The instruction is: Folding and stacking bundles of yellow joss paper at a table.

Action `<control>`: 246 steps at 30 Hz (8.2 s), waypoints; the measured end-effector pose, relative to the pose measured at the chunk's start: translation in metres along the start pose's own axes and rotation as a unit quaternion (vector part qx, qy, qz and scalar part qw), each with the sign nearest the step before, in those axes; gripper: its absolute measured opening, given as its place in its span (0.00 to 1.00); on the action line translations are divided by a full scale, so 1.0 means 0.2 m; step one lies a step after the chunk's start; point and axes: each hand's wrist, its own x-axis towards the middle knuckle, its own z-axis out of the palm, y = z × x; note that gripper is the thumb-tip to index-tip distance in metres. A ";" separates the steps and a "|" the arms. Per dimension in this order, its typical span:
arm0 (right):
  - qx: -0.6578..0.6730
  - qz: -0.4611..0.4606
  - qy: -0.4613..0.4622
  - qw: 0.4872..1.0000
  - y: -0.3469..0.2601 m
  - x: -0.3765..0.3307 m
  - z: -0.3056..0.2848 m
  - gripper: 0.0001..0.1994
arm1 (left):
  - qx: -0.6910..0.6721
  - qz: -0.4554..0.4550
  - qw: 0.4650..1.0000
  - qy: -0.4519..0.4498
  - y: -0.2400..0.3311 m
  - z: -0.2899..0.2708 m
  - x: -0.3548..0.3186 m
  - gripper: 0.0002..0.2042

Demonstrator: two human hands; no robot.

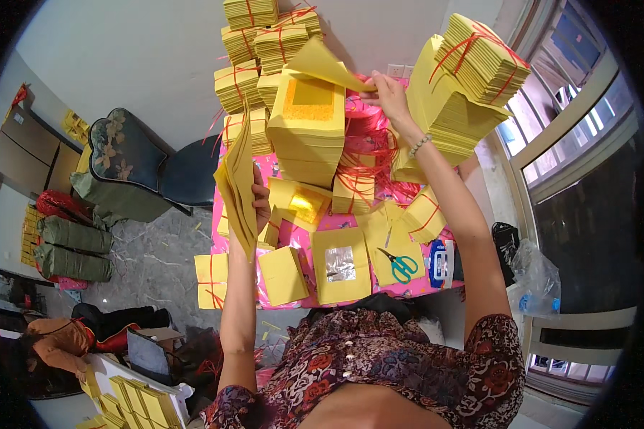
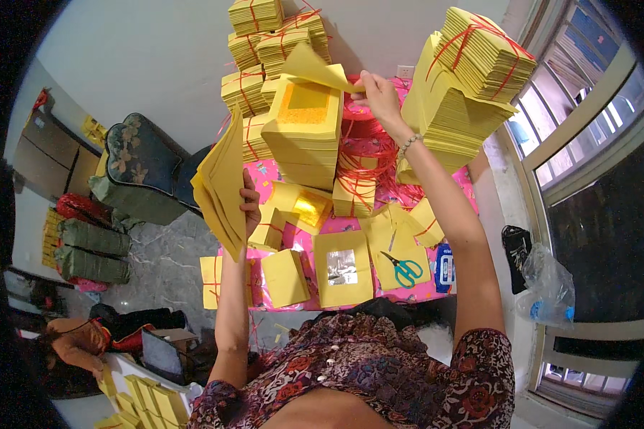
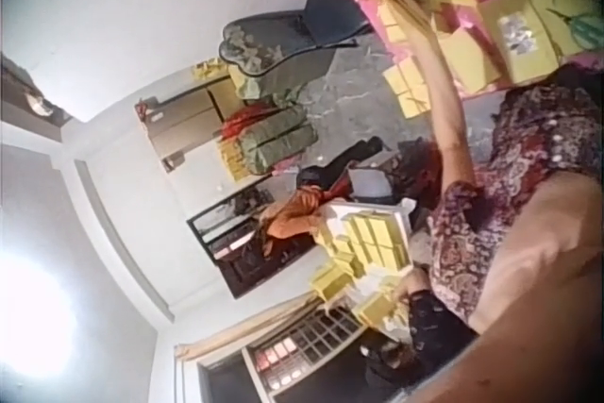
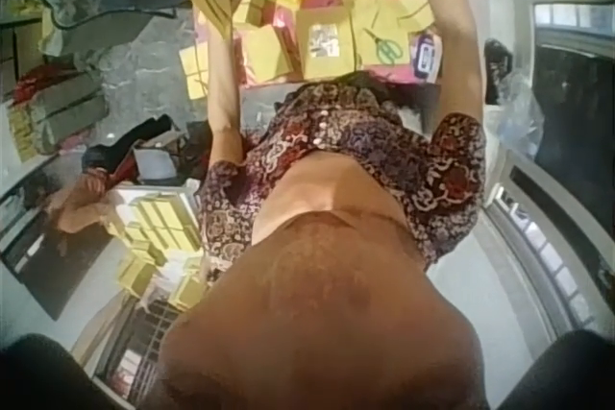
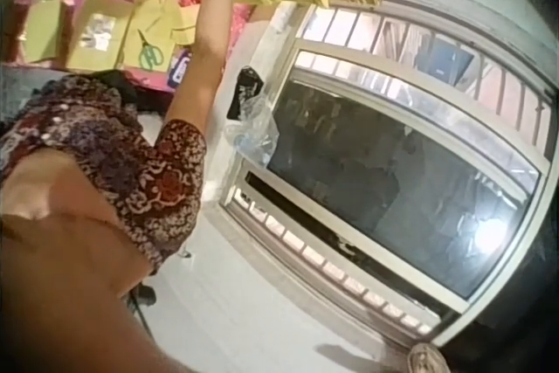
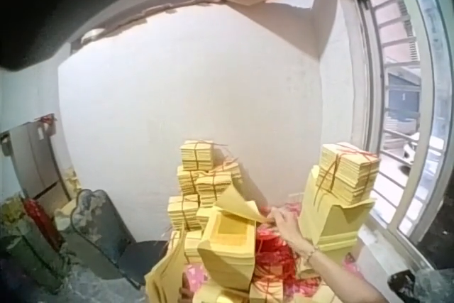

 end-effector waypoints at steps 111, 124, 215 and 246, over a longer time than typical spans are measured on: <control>-0.051 0.247 -0.084 0.964 0.89 -1.72 -0.31 0.14 | 0.697 0.055 0.689 0.191 -0.44 -1.15 -0.45 0.13; -0.051 0.224 -0.035 0.973 0.93 -1.70 -0.29 0.15 | 0.749 0.084 0.611 0.243 -0.48 -1.10 -0.40 0.09; -0.162 0.066 -0.062 0.983 -0.21 -1.61 0.05 0.27 | 0.628 0.127 0.700 0.316 -0.88 -0.14 -0.23 0.10; -0.202 0.060 -0.113 0.971 -0.18 -1.62 0.02 0.32 | 0.785 0.058 0.585 0.195 -0.87 -0.07 -0.19 0.15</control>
